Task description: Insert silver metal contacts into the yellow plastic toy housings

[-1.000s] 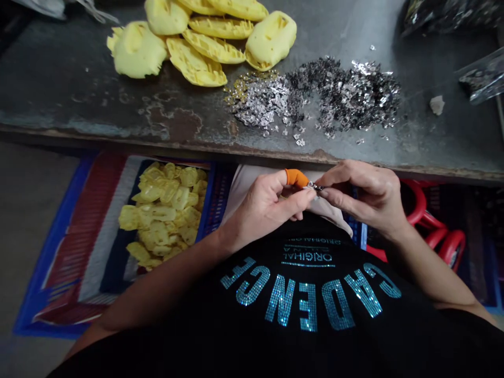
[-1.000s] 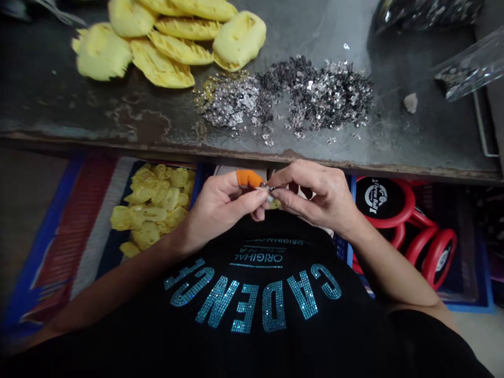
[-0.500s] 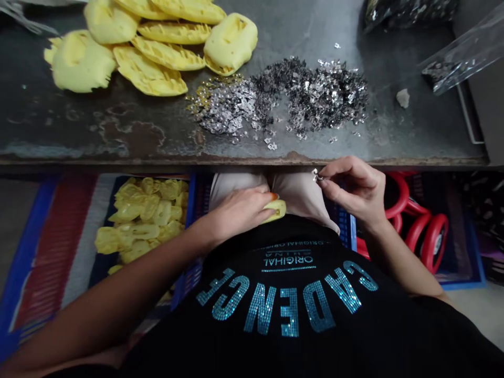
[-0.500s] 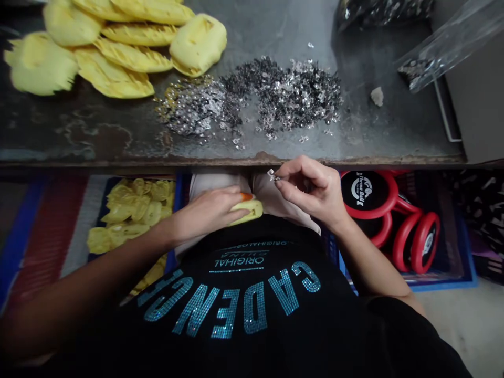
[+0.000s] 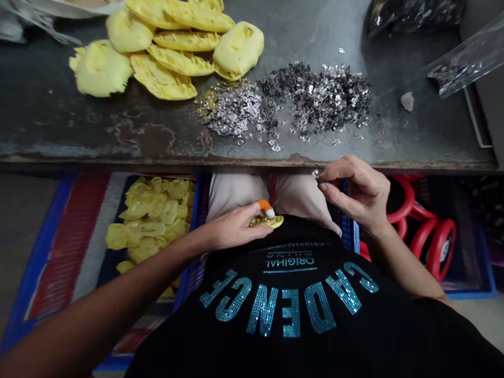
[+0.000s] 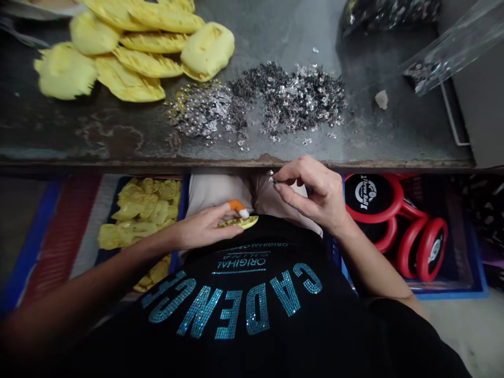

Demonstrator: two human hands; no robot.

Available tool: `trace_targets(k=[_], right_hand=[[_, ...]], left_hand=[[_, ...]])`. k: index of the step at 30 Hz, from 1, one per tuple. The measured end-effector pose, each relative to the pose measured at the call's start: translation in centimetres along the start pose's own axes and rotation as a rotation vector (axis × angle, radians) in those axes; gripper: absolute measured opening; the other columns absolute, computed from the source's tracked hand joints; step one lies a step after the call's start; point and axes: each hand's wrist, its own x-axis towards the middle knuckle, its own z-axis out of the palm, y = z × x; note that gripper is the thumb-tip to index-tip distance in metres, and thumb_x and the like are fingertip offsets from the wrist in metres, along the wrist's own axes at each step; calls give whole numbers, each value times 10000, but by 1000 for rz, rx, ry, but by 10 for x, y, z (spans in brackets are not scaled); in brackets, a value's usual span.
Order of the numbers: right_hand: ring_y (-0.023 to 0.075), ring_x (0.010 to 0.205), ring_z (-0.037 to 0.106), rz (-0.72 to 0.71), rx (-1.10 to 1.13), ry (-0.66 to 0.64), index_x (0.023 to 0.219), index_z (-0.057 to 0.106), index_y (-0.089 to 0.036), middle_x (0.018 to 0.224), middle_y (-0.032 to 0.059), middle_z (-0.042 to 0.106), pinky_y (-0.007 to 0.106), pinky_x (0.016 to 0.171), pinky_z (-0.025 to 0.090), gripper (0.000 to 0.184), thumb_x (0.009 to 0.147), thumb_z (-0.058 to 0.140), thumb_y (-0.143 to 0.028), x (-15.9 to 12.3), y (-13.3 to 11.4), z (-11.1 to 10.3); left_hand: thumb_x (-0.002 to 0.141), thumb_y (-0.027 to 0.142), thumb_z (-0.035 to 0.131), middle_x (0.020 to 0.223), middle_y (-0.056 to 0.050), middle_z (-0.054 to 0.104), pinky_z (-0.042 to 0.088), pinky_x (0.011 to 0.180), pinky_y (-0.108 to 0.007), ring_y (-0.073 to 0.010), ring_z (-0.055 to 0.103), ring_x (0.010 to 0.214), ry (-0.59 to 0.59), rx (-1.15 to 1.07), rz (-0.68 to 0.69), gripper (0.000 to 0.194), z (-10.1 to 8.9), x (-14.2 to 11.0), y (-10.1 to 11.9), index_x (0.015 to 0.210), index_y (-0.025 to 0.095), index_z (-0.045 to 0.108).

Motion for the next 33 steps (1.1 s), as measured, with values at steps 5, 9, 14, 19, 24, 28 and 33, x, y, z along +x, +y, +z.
trace_targets(k=[5, 9, 14, 19, 24, 28, 33], right_hand=[[181, 836, 784, -64, 2, -11, 1083, 809, -264, 960, 4, 850, 340, 772, 625, 138, 999, 871, -174, 3, 0, 3], [191, 845, 807, -119, -39, -55, 1126, 813, -269, 968, 9, 851, 348, 784, 657, 143, 1015, 857, -189, 12, -10, 7], [187, 865, 823, -195, -157, -116, 1146, 809, -248, 1006, 28, 861, 337, 795, 680, 124, 1045, 850, -189, 27, -27, 8], [198, 925, 849, -216, -181, -163, 1139, 804, -241, 1047, 29, 880, 351, 845, 700, 128, 1054, 837, -152, 34, -33, 10], [211, 935, 855, -222, -206, -210, 1167, 809, -250, 1051, 34, 871, 367, 824, 708, 117, 1076, 816, -178, 36, -31, 12], [199, 948, 850, -245, -266, -241, 1181, 809, -266, 1068, 37, 880, 356, 820, 703, 87, 1105, 797, -227, 38, -29, 9], [194, 949, 833, -280, -307, -257, 1213, 797, -247, 1117, 48, 876, 361, 846, 690, 103, 1111, 794, -236, 43, -28, 1]], left_hand=[[982, 641, 763, 1472, -184, 823, 675, 1058, -454, -343, 831, 1289, 169, -441, -33, 785, -6, -13, 7, 1617, 220, 573], [870, 468, 910, 1364, -133, 875, 698, 1064, -484, -389, 831, 1329, 217, -1177, 74, 783, -5, -14, 49, 1564, 248, 622], [923, 530, 886, 1383, -141, 876, 662, 1181, -560, -432, 802, 1400, 98, -1467, 234, 644, 13, -2, 80, 1455, 213, 707], [949, 578, 892, 1381, -110, 879, 697, 1111, -454, -384, 818, 1377, 55, -1491, 248, 623, 23, 1, 70, 1437, 223, 737], [1012, 647, 825, 1309, -124, 899, 710, 1067, -426, -357, 869, 1248, -83, -1502, 277, 690, 23, 6, 65, 1486, 154, 736], [1086, 684, 704, 1118, -139, 922, 724, 884, -339, -300, 913, 1004, -210, -1566, 198, 625, 16, 9, 71, 1377, 136, 779], [1174, 694, 500, 1066, -164, 916, 692, 802, -284, -240, 888, 858, -326, -1607, 101, 677, 7, 2, 86, 1235, 107, 830]])
